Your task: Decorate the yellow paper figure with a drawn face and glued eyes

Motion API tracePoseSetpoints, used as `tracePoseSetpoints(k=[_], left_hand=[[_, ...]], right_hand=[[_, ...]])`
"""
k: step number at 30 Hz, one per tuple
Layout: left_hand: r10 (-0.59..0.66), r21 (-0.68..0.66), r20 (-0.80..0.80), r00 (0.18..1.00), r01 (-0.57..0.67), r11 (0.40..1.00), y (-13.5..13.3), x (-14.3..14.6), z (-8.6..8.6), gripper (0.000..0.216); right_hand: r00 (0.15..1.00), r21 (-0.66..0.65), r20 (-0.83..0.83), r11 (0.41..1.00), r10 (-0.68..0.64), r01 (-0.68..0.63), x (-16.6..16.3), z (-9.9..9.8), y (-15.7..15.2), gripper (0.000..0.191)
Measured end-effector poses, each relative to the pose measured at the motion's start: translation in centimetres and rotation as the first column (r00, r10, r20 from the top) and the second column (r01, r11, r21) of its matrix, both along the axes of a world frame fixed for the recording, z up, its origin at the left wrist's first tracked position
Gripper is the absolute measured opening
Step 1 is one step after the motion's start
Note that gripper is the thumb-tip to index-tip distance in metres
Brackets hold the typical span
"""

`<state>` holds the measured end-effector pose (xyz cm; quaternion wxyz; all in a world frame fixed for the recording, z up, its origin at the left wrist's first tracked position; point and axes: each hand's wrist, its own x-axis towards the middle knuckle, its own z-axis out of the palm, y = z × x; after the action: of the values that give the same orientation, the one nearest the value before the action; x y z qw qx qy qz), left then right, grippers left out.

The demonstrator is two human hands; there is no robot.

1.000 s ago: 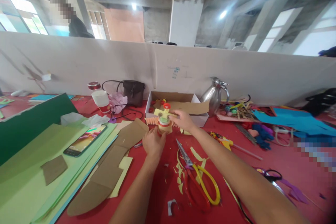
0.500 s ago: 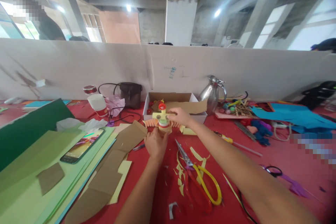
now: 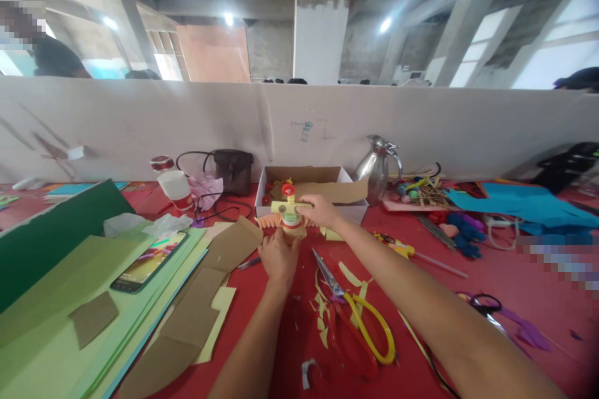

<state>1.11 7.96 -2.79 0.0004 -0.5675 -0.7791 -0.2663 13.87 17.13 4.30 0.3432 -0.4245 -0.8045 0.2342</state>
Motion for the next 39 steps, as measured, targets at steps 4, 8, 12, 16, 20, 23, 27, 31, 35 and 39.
tracePoseSetpoints(k=[4, 8, 12, 16, 20, 23, 27, 31, 35, 39], left_hand=[[-0.02, 0.019, -0.014, 1.0, 0.02, 1.0, 0.1, 0.0, -0.2, 0.036], [-0.012, 0.023, -0.021, 1.0, 0.013, 1.0, 0.1, 0.0, -0.3, 0.039], [-0.009, 0.033, -0.004, 1.0, 0.009, 0.999, 0.2, 0.0, -0.4, 0.047], [-0.016, 0.038, -0.015, 1.0, 0.017, 0.999, 0.2, 0.0, -0.6, 0.048], [-0.002, 0.034, -0.029, 1.0, 0.002, 0.999, 0.1, 0.0, -0.6, 0.049], [-0.005, 0.044, -0.02, 1.0, 0.006, 0.999, 0.1, -0.1, -0.4, 0.05], [0.021, 0.051, 0.0, 1.0, -0.021, 0.998, 0.0, -0.1, -0.2, 0.049], [0.009, 0.057, 0.008, 1.0, -0.009, 0.998, 0.0, -0.1, 0.0, 0.047], [0.003, 0.066, -0.009, 1.0, -0.003, 0.998, 0.0, -0.1, -0.1, 0.044], [0.018, 0.036, -0.012, 1.0, -0.018, 0.999, -0.2, -0.2, 0.1, 0.048]], right_hand=[[1.0, 0.005, 0.004, 1.0, 0.001, -0.001, 0.0, -0.4, 0.1, 0.021], [1.0, -0.002, -0.005, 1.0, -0.01, 0.01, 0.2, -0.5, 0.2, 0.022], [0.999, -0.003, -0.035, 1.0, -0.019, 0.019, 0.5, -0.3, -0.1, 0.027], [0.998, 0.008, -0.062, 1.0, 0.003, -0.003, 0.6, 0.3, -0.6, 0.029], [0.994, -0.017, -0.11, 1.0, 0.021, -0.022, 0.7, 0.6, -0.8, 0.03], [0.991, -0.021, -0.13, 0.999, 0.024, -0.027, 0.8, 0.7, -0.8, 0.03], [0.989, -0.027, -0.143, 0.999, 0.04, -0.045, 1.2, 0.8, -1.0, 0.028], [0.992, -0.004, -0.11, 0.999, 0.053, -0.054, 1.7, 0.9, -1.7, 0.033], [0.996, 0.058, -0.066, 0.997, 0.063, -0.059, 1.7, 0.6, -2.3, 0.038], [0.994, 0.08, -0.089, 0.995, 0.06, -0.053, 1.3, 0.2, -2.2, 0.034]])
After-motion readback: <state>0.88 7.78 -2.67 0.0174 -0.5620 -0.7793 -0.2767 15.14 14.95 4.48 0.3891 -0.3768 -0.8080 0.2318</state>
